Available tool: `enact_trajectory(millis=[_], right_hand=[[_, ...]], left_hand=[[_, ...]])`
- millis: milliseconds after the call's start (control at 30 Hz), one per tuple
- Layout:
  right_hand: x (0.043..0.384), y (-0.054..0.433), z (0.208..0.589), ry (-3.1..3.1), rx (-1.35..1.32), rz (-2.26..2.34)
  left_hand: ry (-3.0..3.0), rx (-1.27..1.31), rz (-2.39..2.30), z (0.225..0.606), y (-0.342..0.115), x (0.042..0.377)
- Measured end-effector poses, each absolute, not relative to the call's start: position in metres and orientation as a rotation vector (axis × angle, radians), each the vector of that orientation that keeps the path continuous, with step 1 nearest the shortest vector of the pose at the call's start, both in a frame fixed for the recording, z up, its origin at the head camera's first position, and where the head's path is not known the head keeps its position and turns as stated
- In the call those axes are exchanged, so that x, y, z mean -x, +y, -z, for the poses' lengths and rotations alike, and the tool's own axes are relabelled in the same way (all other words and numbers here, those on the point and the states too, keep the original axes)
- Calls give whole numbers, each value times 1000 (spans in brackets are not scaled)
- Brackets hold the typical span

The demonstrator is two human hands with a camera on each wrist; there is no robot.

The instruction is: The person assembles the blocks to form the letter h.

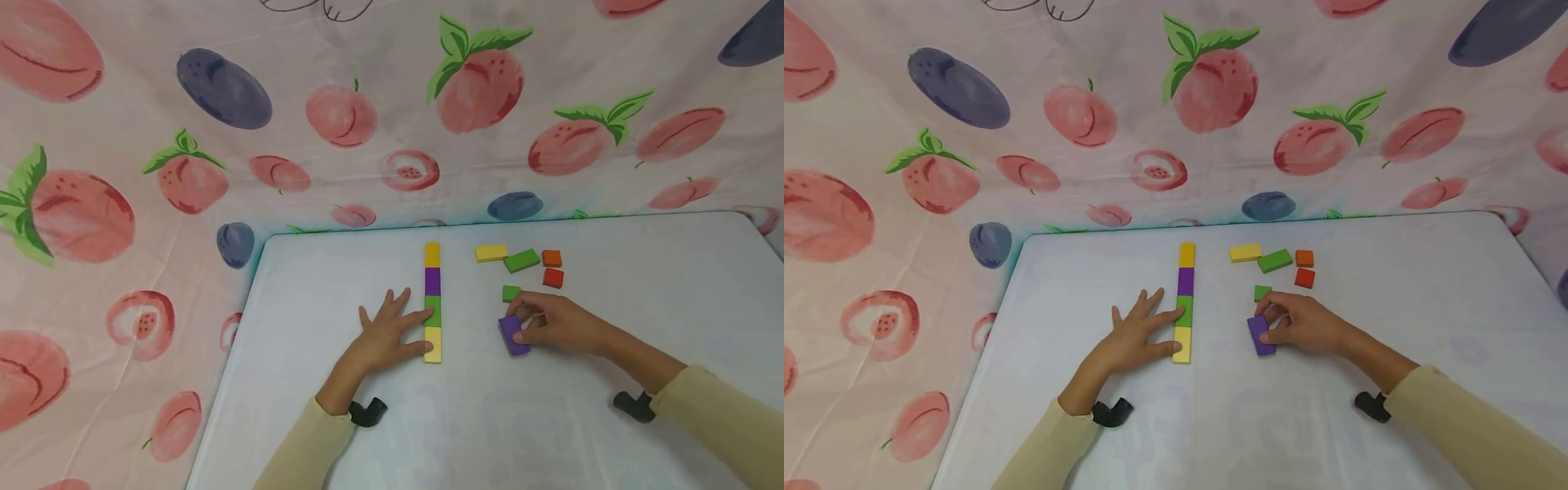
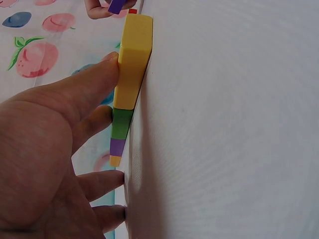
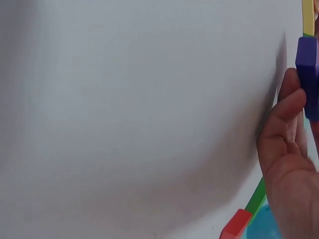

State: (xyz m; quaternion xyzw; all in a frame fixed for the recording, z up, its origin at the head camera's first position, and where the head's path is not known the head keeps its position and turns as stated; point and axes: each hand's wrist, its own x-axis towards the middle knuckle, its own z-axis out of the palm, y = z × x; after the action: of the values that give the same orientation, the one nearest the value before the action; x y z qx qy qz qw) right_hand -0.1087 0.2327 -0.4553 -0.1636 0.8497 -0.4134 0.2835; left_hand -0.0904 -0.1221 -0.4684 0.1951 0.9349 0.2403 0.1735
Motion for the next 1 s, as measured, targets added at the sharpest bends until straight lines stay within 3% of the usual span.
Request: enact_trajectory(millis=[1000], right_hand=[[98,216,458,2519,401,960]], left_hand=[[2656,-553,-678,470,-122,91]])
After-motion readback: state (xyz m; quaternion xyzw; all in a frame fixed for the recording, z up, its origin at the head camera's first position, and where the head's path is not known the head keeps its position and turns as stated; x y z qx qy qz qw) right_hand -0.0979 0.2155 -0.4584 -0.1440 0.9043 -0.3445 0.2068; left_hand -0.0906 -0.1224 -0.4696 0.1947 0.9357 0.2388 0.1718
